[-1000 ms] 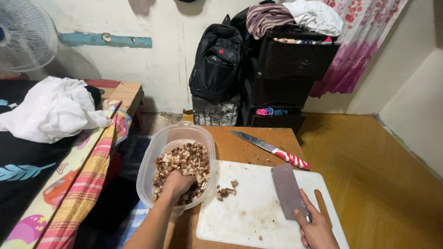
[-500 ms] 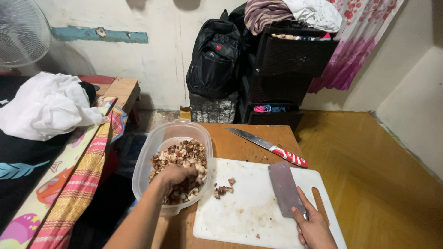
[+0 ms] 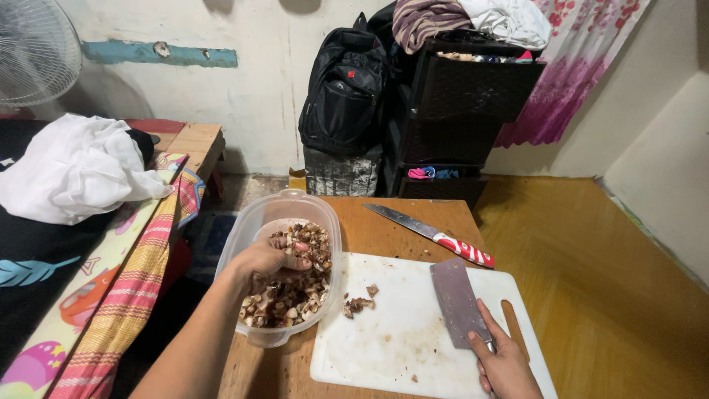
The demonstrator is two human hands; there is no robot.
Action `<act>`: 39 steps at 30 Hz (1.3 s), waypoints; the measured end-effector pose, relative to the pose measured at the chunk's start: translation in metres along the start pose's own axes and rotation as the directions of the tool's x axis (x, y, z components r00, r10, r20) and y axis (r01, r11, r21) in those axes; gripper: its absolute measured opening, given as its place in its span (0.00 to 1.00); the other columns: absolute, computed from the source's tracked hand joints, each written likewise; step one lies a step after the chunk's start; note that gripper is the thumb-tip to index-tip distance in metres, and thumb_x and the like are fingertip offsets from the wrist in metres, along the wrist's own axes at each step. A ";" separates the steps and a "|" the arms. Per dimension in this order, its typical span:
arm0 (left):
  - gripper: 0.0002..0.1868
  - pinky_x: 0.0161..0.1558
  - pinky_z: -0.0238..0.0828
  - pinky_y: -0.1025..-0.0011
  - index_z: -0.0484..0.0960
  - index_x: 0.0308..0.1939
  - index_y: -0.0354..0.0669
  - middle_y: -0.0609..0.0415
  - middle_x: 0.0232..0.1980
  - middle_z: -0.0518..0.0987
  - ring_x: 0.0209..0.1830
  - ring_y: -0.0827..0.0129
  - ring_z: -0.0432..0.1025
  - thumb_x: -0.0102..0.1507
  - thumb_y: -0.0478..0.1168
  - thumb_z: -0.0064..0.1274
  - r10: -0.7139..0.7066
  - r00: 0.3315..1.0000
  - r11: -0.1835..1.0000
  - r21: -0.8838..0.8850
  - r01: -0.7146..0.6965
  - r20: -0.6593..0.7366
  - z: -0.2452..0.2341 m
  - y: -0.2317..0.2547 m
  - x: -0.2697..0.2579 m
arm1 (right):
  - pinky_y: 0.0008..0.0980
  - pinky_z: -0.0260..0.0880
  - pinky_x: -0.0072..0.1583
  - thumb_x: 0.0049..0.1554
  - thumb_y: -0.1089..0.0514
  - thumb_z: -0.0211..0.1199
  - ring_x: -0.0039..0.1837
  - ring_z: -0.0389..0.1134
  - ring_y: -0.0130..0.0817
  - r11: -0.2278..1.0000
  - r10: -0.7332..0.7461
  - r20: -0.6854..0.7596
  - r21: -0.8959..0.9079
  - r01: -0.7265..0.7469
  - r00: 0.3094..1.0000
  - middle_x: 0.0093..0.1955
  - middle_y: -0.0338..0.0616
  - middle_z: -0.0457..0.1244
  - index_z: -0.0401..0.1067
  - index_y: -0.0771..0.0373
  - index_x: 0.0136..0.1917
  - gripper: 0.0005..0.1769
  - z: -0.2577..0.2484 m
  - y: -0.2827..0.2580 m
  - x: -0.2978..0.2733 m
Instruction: The person uses a cleaver to chop nuts on a white cutting board and transfers the chopped pieces into a clear plastic container. The person repeatedly chops small batches and moves them into the container throughout the clip.
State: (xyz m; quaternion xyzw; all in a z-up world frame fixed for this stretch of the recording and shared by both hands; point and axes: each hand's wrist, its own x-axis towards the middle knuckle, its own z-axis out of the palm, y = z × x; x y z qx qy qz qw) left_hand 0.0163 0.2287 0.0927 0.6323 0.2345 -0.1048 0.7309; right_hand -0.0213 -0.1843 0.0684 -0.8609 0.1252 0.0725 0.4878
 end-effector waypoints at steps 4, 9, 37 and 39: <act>0.21 0.45 0.75 0.62 0.81 0.53 0.43 0.46 0.51 0.84 0.44 0.62 0.78 0.58 0.22 0.58 0.085 0.996 0.969 0.234 -0.082 -0.002 0.001 -0.001 -0.004 | 0.37 0.63 0.28 0.59 0.61 0.64 0.24 0.59 0.33 1.000 -0.002 -0.003 0.014 0.002 1.000 0.88 0.25 0.31 0.62 0.34 0.77 0.37 0.001 0.002 0.001; 0.21 0.49 0.77 0.76 0.82 0.50 0.38 0.58 0.49 0.87 0.50 0.75 0.81 0.55 0.20 0.55 0.299 0.951 0.912 0.269 -0.309 0.078 -0.002 -0.012 0.010 | 0.37 0.64 0.28 0.59 0.60 0.64 0.24 0.59 0.33 1.000 -0.016 0.002 0.016 0.016 1.000 0.88 0.25 0.30 0.61 0.34 0.77 0.36 0.001 0.006 0.004; 0.16 0.45 0.78 0.64 0.81 0.51 0.39 0.45 0.48 0.85 0.44 0.63 0.79 0.59 0.32 0.59 0.206 0.948 0.750 0.583 -0.312 0.243 0.133 -0.051 0.045 | 0.36 0.64 0.27 0.59 0.60 0.64 0.24 0.59 0.33 1.000 -0.011 0.015 0.028 0.011 1.000 0.87 0.22 0.30 0.62 0.32 0.76 0.36 -0.001 0.006 0.004; 0.13 0.46 0.76 0.64 0.82 0.48 0.37 0.43 0.45 0.84 0.42 0.62 0.78 0.61 0.36 0.61 0.238 0.954 0.687 0.662 -0.299 0.185 0.131 -0.046 0.038 | 0.37 0.64 0.28 0.60 0.59 0.64 0.24 0.59 0.32 1.000 0.018 0.013 0.009 -0.018 1.000 0.87 0.22 0.30 0.62 0.31 0.76 0.36 -0.002 0.001 0.001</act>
